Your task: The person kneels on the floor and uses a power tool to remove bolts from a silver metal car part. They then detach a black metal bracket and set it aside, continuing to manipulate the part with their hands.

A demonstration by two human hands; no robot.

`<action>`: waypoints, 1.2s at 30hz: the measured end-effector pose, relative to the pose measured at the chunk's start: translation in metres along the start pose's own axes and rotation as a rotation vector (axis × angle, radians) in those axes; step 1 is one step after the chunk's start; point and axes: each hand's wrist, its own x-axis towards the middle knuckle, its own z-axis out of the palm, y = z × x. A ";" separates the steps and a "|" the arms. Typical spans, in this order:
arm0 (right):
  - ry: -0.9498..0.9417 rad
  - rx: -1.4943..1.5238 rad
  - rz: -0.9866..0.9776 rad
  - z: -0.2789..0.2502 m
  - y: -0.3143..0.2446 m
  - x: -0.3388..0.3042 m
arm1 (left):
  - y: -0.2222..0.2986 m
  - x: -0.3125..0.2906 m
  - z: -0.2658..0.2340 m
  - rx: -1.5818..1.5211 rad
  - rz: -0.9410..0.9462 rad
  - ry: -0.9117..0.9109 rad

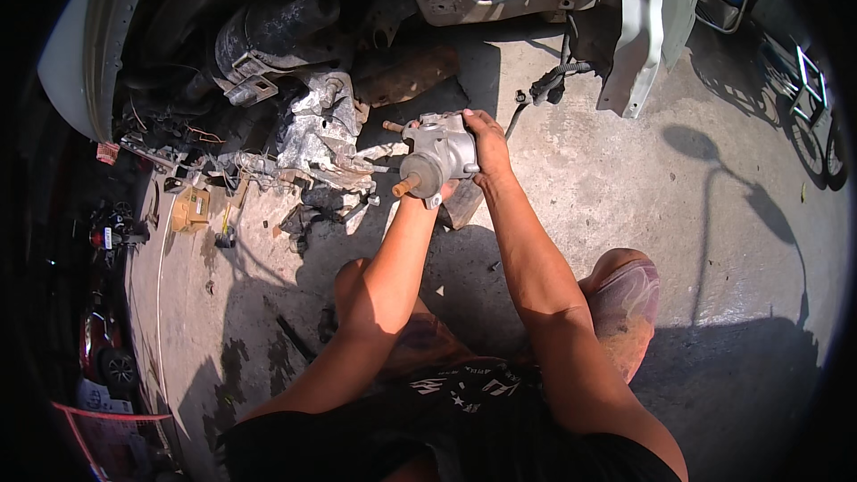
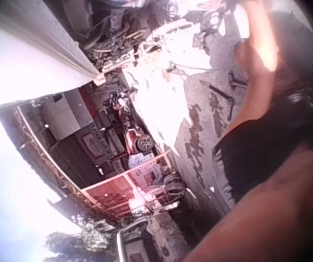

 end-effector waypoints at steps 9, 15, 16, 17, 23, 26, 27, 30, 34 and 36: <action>0.040 -0.099 -0.043 -0.002 -0.007 -0.002 | 0.000 -0.010 0.017 0.033 -0.095 0.069; -0.051 0.110 -0.051 0.004 -0.043 0.010 | 0.005 -0.023 0.027 0.016 -0.220 -0.025; 0.004 0.083 0.018 0.004 -0.047 0.011 | 0.004 -0.030 0.026 0.024 -0.242 0.002; 0.018 0.070 0.046 -0.003 -0.045 0.017 | 0.002 -0.034 0.025 0.000 -0.339 -0.046; -0.024 -0.159 0.178 -0.018 -0.014 0.039 | 0.002 -0.089 0.029 -0.189 -0.613 -0.257; -0.211 -0.158 0.173 -0.029 0.008 0.034 | 0.003 -0.134 0.015 -0.032 -0.553 -0.133; -0.233 -0.143 0.203 -0.037 0.016 0.034 | -0.001 -0.153 0.019 0.027 -0.549 -0.011; -0.205 -0.070 0.246 -0.022 0.017 0.032 | -0.018 -0.208 0.007 0.115 -0.478 0.321; -0.211 0.060 0.196 -0.006 0.012 0.041 | -0.033 -0.232 0.001 0.390 -0.641 0.765; -0.185 0.113 0.170 -0.004 0.015 0.042 | -0.041 -0.245 -0.063 0.604 -0.642 0.612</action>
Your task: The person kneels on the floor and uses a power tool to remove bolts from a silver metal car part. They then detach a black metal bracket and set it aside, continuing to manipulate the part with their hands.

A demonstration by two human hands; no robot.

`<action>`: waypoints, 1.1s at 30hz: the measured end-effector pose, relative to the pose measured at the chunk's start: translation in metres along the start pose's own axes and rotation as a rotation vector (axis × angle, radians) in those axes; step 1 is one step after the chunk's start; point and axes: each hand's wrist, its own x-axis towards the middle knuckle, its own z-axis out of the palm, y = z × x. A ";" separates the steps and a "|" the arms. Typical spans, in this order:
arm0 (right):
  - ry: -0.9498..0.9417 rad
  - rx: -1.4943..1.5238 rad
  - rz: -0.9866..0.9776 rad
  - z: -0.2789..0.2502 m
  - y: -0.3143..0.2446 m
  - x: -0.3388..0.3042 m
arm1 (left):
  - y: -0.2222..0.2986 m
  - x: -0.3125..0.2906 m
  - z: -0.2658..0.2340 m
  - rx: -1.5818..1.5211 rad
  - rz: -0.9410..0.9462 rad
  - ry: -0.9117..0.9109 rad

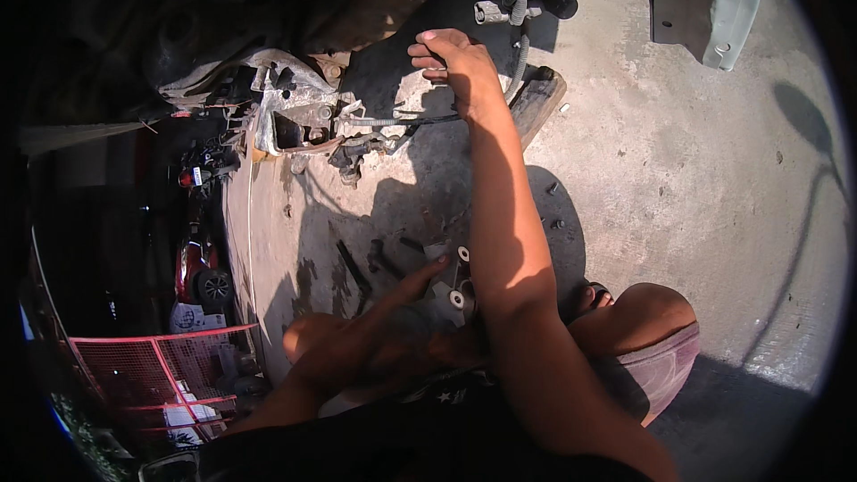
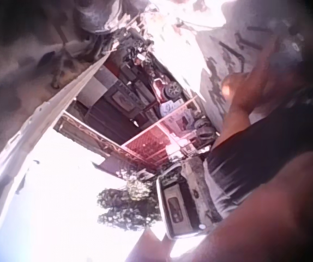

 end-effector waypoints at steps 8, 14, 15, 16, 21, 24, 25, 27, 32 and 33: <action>-0.009 0.087 -0.048 -0.017 -0.008 0.011 | -0.038 0.032 -0.076 0.146 0.082 0.502; -0.222 0.134 -0.072 -0.029 -0.020 0.017 | -0.020 0.043 -0.136 0.247 0.460 0.929; -0.316 0.150 -0.047 -0.026 -0.016 0.013 | -0.023 0.045 -0.159 0.284 0.439 1.001; -0.351 0.125 -0.025 -0.020 -0.012 0.009 | -0.023 0.044 -0.184 0.323 0.413 1.072; -0.776 -0.114 -0.109 -0.012 -0.025 -0.006 | 0.097 -0.005 -0.199 1.037 0.228 1.058; -1.124 -0.022 -0.061 0.038 -0.009 -0.034 | 0.124 -0.042 -0.240 1.301 0.191 1.051; -1.271 0.000 -0.019 0.061 0.000 -0.044 | 0.131 -0.054 -0.240 1.336 0.174 0.998; -1.565 0.045 0.101 0.111 0.033 -0.061 | 0.131 -0.074 -0.247 1.323 0.224 0.961; -1.270 -0.952 0.813 0.121 0.182 -0.123 | 0.059 -0.071 -0.299 1.179 0.318 1.051; -1.217 -1.247 0.767 0.107 0.217 -0.131 | 0.043 -0.063 -0.311 1.094 0.349 1.077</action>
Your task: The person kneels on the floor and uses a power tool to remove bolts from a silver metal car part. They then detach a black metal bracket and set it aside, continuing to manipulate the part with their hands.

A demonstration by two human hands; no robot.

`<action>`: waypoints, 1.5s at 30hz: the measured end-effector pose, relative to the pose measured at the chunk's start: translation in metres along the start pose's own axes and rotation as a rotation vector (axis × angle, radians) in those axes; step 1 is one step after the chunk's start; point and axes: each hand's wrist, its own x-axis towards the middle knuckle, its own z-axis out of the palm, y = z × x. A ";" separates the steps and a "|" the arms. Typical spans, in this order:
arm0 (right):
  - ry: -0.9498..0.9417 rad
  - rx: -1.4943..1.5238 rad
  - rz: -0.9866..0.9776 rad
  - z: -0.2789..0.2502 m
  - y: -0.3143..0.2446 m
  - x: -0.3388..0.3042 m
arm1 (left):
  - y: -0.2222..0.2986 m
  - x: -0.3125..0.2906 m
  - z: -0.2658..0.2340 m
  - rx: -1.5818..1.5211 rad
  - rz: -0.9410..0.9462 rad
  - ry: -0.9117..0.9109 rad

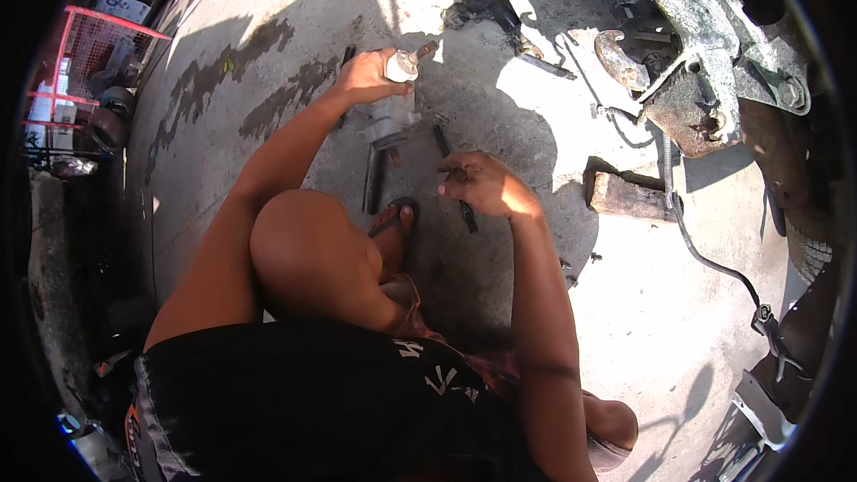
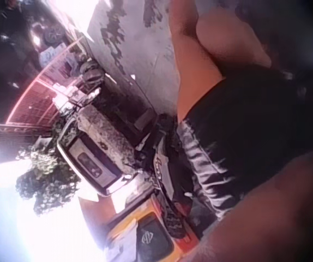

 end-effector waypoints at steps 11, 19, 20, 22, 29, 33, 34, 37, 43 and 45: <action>0.396 -0.602 0.290 0.099 0.133 0.074 | -0.073 0.037 0.067 -0.063 0.001 -0.196; 0.501 -0.578 0.106 0.044 0.111 0.205 | -0.069 0.032 0.081 -0.029 0.017 -0.343; 0.453 -0.612 0.131 0.043 0.106 0.219 | -0.070 0.032 0.082 -0.039 0.009 -0.338; 0.432 -0.644 0.104 0.045 0.119 0.237 | -0.073 0.032 0.087 -0.055 -0.003 -0.335; 0.518 -0.447 0.145 0.029 0.123 0.232 | -0.112 0.010 0.095 -0.312 0.042 0.175; 0.568 0.256 0.355 0.016 0.105 0.178 | -0.216 -0.031 0.075 -0.501 -0.282 0.127; 0.574 0.395 0.351 0.016 0.099 0.163 | -0.243 -0.050 0.077 -0.394 -0.346 0.067; 0.536 0.711 0.257 0.028 0.097 0.129 | -0.281 -0.110 0.086 0.003 -0.448 -0.069; 0.302 1.034 0.226 0.044 0.080 0.107 | -0.308 -0.138 0.120 0.121 -0.522 -0.002; 0.281 1.083 0.139 0.044 0.074 0.098 | -0.307 -0.137 0.120 0.141 -0.521 0.093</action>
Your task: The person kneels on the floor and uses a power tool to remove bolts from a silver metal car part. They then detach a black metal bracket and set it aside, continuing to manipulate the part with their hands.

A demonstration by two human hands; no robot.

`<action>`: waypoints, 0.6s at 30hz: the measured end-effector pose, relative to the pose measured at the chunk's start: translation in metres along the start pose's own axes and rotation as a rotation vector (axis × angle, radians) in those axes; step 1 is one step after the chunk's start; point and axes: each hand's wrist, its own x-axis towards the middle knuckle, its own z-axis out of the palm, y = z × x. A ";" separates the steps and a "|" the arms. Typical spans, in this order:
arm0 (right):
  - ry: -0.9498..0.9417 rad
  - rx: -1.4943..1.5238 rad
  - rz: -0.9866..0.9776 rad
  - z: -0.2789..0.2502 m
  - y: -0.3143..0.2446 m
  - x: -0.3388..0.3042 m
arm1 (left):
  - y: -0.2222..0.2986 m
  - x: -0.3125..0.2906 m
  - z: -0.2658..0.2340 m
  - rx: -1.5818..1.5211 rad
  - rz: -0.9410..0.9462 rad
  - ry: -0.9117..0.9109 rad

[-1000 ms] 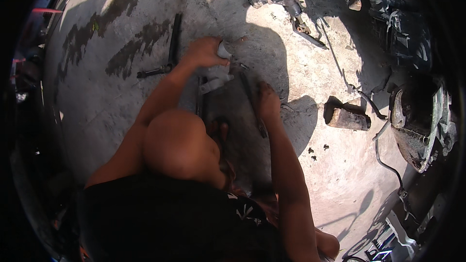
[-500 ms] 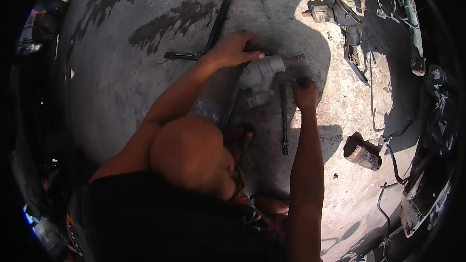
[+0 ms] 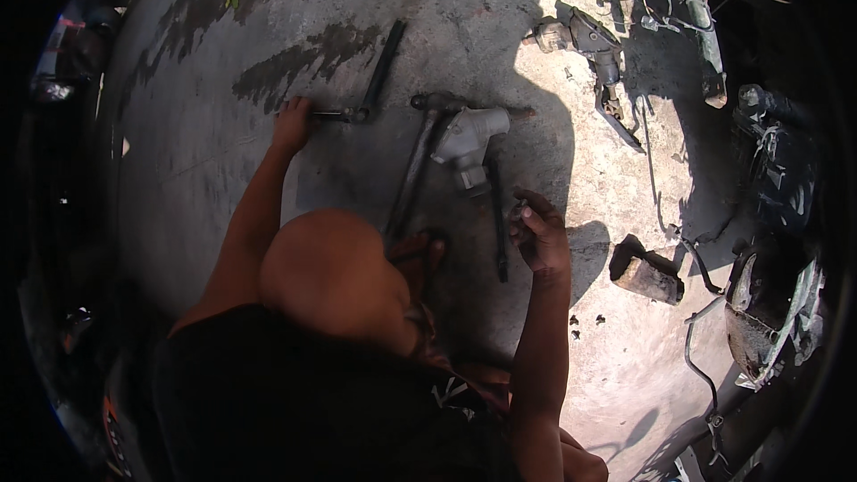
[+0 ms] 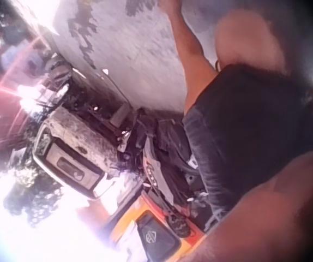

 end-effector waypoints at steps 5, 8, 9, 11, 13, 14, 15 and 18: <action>-0.027 0.007 -0.142 0.013 -0.019 -0.012 | -0.029 0.010 0.005 0.138 0.056 -0.258; -0.008 0.033 -0.187 0.016 -0.034 -0.014 | -0.040 -0.005 -0.002 0.100 0.170 -0.381; 0.000 0.037 -0.216 0.015 -0.036 -0.016 | -0.035 -0.014 -0.010 0.055 0.155 -0.364; 0.012 -0.001 -0.286 0.020 -0.044 -0.018 | -0.023 -0.035 -0.036 -0.067 0.142 -0.288; 0.006 -0.096 -0.354 0.034 -0.055 -0.021 | -0.009 -0.049 -0.062 -0.259 0.159 -0.152; 0.021 -0.222 -0.362 0.042 -0.064 -0.023 | 0.005 -0.047 -0.077 -0.322 0.199 -0.079; 0.057 -0.341 -0.365 0.045 -0.068 -0.021 | 0.031 -0.049 -0.103 -0.386 0.236 -0.011; 0.047 -0.719 -0.518 0.066 -0.076 -0.010 | 0.110 -0.048 -0.167 -0.274 0.360 0.154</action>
